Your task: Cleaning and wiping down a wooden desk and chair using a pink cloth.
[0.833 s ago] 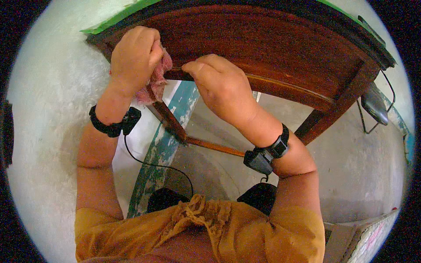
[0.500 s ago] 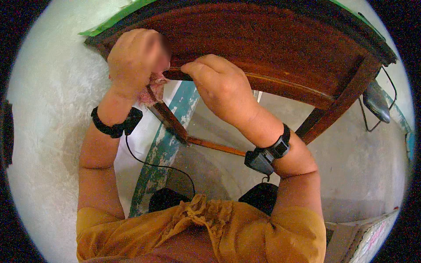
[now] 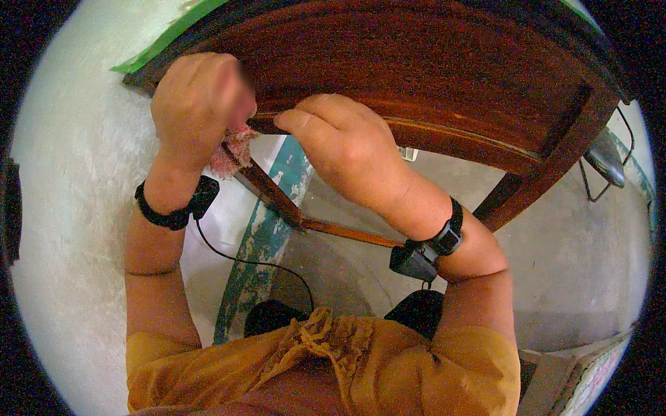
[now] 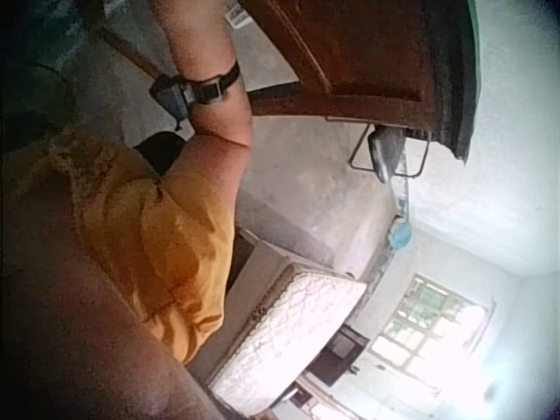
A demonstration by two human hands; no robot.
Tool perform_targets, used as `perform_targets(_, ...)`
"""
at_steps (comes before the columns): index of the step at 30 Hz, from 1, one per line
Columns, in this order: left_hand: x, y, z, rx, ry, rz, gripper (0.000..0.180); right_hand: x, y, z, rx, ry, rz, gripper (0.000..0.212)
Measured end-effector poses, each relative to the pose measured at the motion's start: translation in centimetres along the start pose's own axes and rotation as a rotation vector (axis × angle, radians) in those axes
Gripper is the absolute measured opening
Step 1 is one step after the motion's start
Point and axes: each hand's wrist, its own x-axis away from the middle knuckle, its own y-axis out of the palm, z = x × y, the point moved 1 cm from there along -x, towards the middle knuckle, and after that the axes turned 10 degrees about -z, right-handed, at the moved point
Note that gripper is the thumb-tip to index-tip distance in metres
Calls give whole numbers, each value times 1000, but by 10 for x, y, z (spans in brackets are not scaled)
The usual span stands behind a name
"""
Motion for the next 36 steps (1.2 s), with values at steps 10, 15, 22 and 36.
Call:
perform_targets(10, -9, -1, -3, -63, 32, -34, 16, -1, 1, 1, 17, -24, 10, 25)
perform_targets(15, -6, 1, -7, -58, 32, -65, 17, -2, 3, 0, -13, -5, 10, 25)
perform_targets(22, 6, 4, -7, -45, -4, -124, 16, -4, 3, 0, -10, 11, 2, 24)
perform_targets(36, -5, -3, -8, 125, -44, 79, 7, -4, 3, 2, 5, -18, 16, 24)
